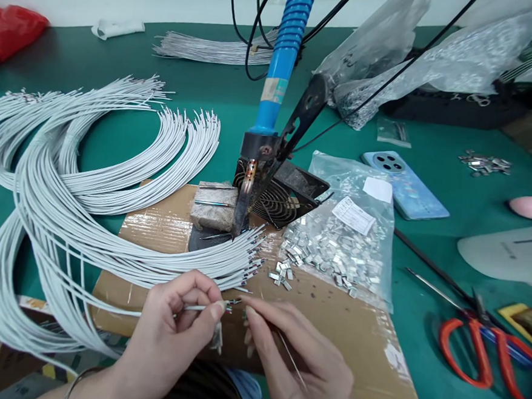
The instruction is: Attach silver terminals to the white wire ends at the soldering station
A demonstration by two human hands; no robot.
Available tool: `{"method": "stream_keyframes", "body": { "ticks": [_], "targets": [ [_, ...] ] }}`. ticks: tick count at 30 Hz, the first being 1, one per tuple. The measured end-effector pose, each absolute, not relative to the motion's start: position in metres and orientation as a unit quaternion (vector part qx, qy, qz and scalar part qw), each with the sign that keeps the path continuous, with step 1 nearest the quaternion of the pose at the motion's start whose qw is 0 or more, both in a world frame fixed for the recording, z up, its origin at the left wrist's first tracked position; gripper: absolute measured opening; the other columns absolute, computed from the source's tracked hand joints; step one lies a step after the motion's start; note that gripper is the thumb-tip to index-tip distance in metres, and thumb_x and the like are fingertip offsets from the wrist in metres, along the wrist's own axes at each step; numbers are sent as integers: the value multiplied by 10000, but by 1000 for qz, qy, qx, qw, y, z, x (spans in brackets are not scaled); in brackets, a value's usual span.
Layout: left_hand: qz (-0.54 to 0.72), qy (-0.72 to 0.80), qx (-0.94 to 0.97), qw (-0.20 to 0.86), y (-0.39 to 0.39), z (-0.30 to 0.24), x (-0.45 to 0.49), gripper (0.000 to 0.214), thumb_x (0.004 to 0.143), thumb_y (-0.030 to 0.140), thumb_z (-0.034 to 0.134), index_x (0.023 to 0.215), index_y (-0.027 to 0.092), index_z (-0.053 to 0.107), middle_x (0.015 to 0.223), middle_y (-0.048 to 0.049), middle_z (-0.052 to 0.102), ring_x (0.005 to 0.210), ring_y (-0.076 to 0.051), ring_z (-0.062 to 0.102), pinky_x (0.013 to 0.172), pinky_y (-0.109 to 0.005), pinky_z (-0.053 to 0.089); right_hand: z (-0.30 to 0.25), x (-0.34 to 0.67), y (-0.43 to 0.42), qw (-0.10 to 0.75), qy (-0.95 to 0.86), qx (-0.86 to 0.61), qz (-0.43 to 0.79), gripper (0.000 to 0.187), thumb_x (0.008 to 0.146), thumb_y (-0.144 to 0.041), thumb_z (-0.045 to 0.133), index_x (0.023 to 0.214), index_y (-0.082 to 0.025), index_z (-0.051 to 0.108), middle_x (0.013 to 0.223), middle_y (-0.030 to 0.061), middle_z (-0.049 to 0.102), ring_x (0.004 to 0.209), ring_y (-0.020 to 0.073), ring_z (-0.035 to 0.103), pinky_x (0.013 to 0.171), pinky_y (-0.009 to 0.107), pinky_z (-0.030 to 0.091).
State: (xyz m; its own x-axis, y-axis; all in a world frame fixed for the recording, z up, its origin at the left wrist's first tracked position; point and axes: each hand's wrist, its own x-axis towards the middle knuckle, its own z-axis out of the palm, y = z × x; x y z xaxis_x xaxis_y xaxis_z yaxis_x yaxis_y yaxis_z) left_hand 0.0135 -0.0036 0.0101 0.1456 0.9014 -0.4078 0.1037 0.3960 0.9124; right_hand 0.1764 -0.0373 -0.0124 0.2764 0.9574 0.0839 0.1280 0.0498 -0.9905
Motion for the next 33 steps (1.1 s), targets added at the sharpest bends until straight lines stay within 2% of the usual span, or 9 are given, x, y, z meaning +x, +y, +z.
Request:
{"method": "stream_keyframes", "body": {
  "ticks": [3, 6, 9, 11, 18, 22, 27, 30, 33],
  "targets": [
    [314, 574, 498, 569, -6, 11, 15, 230, 949, 355, 678, 793, 188, 659, 584, 31, 575, 489, -90, 319, 458, -204, 230, -11, 178, -35, 516, -481, -577, 412, 208, 940, -248, 768, 1098, -315, 885, 756, 13, 735, 571, 134, 652, 597, 203, 596],
    [326, 578, 564, 492, -10, 11, 15, 154, 960, 269, 657, 822, 206, 679, 650, 7, 660, 530, -114, 492, 493, -202, 347, -8, 177, -34, 504, -509, -555, 422, 258, 955, -227, 743, 1159, -323, 869, 873, 25, 786, 719, 154, 740, 702, 193, 616],
    [339, 571, 627, 409, -13, 9, 14, 104, 953, 199, 662, 859, 226, 695, 710, 2, 719, 617, -138, 619, 548, -204, 419, -6, 174, -34, 504, -513, -544, 432, 269, 972, -210, 728, 1172, -328, 863, 890, 17, 794, 757, 144, 755, 685, 168, 596],
    [332, 568, 645, 389, -13, 9, 14, 104, 954, 194, 661, 860, 229, 689, 678, 10, 707, 606, -139, 617, 523, -203, 403, -7, 173, -34, 508, -509, -546, 429, 253, 962, -203, 741, 1140, -325, 874, 864, 17, 789, 732, 142, 743, 671, 175, 592],
    [296, 569, 589, 491, -11, 11, 13, 163, 1009, 285, 599, 880, 203, 655, 669, 16, 649, 521, -109, 471, 492, -210, 339, -9, 177, -31, 513, -442, -553, 486, 167, 900, -233, 782, 944, -331, 911, 743, 5, 764, 622, 119, 682, 578, 173, 533],
    [301, 565, 535, 550, -11, 9, 11, 237, 1037, 383, 592, 885, 206, 637, 621, 40, 567, 527, -111, 360, 488, -223, 264, -5, 176, -29, 524, -329, -593, 516, 79, 855, -317, 832, 844, -270, 895, 620, -6, 668, 513, 98, 578, 479, 176, 459],
    [320, 571, 494, 572, -9, 7, 10, 259, 1019, 436, 637, 887, 213, 648, 660, 38, 558, 563, -114, 346, 507, -234, 244, -4, 170, -28, 541, -236, -614, 524, 117, 819, -355, 864, 779, -246, 853, 569, -15, 671, 499, 97, 584, 506, 175, 499],
    [318, 572, 496, 571, -8, 4, 9, 254, 1010, 431, 655, 879, 214, 656, 669, 35, 540, 574, -116, 343, 511, -243, 230, -8, 170, -27, 558, -288, -591, 506, 71, 850, -315, 845, 809, -263, 871, 626, -12, 690, 528, 95, 612, 531, 172, 514],
    [326, 577, 493, 563, -7, 3, 9, 241, 995, 425, 674, 878, 214, 666, 749, -4, 615, 628, -130, 435, 514, -241, 249, -13, 171, -24, 559, -355, -561, 496, 80, 895, -271, 817, 888, -306, 888, 716, -14, 703, 541, 80, 624, 519, 153, 506]
  ]
}}
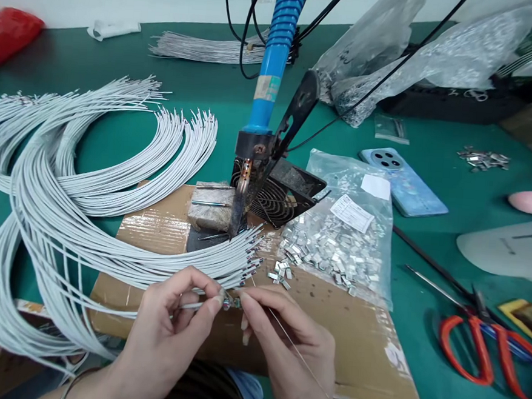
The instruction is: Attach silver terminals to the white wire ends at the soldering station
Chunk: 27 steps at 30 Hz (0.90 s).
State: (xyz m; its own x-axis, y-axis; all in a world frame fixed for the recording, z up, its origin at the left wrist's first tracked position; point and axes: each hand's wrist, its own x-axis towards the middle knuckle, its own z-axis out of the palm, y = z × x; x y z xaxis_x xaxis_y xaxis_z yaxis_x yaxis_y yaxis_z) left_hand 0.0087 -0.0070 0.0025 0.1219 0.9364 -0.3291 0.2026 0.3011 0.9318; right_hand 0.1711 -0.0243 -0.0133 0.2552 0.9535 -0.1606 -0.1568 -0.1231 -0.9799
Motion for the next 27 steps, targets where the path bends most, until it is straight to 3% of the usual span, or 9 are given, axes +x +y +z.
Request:
{"method": "stream_keyframes", "body": {
  "ticks": [10, 15, 27],
  "targets": [
    [340, 587, 499, 540, -7, 2, 10, 206, 968, 372, 701, 839, 211, 693, 824, -41, 692, 715, -152, 556, 518, -227, 301, -19, 171, -20, 548, -404, -538, 497, 155, 917, -216, 794, 944, -339, 886, 778, -18, 700, 578, 86, 594, 507, 158, 471],
    [335, 586, 502, 541, -5, 1, 10, 197, 974, 357, 697, 842, 211, 698, 827, -24, 692, 636, -117, 501, 528, -223, 314, -16, 165, -21, 557, -345, -565, 501, 101, 887, -254, 813, 874, -323, 886, 765, -27, 680, 562, 75, 547, 525, 175, 456],
    [347, 589, 498, 534, -3, 4, 15, 158, 956, 300, 695, 820, 220, 716, 859, -46, 745, 810, -176, 654, 589, -194, 441, -16, 162, -22, 558, -337, -578, 491, 135, 883, -253, 810, 878, -368, 879, 774, -47, 684, 562, 73, 535, 531, 187, 443]
  ]
}}
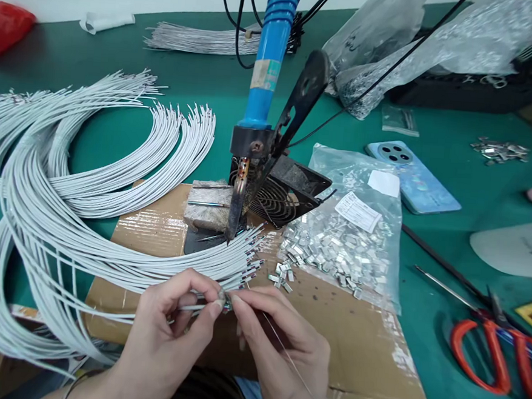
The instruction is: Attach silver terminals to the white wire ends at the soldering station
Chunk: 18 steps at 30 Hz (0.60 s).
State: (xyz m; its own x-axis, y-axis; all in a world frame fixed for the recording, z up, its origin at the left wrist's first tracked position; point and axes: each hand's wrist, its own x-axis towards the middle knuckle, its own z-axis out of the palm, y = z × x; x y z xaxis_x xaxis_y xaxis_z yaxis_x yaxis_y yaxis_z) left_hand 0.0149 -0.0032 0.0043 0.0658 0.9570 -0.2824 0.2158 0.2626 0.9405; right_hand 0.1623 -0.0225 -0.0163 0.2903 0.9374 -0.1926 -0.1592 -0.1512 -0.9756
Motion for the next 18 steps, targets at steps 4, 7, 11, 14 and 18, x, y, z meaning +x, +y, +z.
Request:
{"method": "stream_keyframes", "body": {
  "ticks": [4, 7, 11, 14, 18],
  "targets": [
    [348, 585, 491, 544, -2, 6, 17, 166, 955, 283, 683, 804, 221, 714, 845, -43, 744, 842, -182, 664, 601, -188, 458, -18, 162, -24, 562, -343, -578, 482, 124, 895, -250, 803, 891, -345, 883, 765, -34, 677, 559, 82, 532, 537, 201, 459],
    [356, 586, 486, 541, -2, 4, 17, 162, 957, 285, 686, 810, 224, 715, 860, -40, 746, 855, -179, 664, 578, -181, 437, -20, 162, -24, 563, -352, -580, 473, 126, 902, -253, 796, 901, -343, 885, 734, -32, 656, 564, 94, 528, 545, 207, 469],
    [360, 587, 490, 534, -2, 2, 19, 142, 945, 268, 690, 813, 220, 715, 861, -43, 747, 848, -180, 656, 516, -185, 364, -21, 162, -24, 565, -362, -584, 457, 119, 903, -252, 800, 912, -329, 891, 732, -19, 657, 560, 107, 525, 547, 222, 474],
    [360, 586, 490, 535, -1, 3, 20, 147, 942, 257, 685, 804, 209, 704, 831, -27, 730, 690, -133, 575, 510, -196, 332, -20, 162, -25, 557, -377, -593, 443, 116, 917, -256, 798, 936, -326, 889, 750, -10, 666, 592, 122, 546, 559, 226, 473],
    [350, 592, 480, 545, 1, 2, 21, 142, 937, 252, 675, 805, 202, 690, 790, -3, 686, 579, -98, 444, 510, -215, 279, -16, 160, -29, 549, -401, -611, 406, 267, 1065, -347, 590, 1077, -305, 854, 828, 8, 652, 616, 133, 557, 571, 240, 477]
  ]
}}
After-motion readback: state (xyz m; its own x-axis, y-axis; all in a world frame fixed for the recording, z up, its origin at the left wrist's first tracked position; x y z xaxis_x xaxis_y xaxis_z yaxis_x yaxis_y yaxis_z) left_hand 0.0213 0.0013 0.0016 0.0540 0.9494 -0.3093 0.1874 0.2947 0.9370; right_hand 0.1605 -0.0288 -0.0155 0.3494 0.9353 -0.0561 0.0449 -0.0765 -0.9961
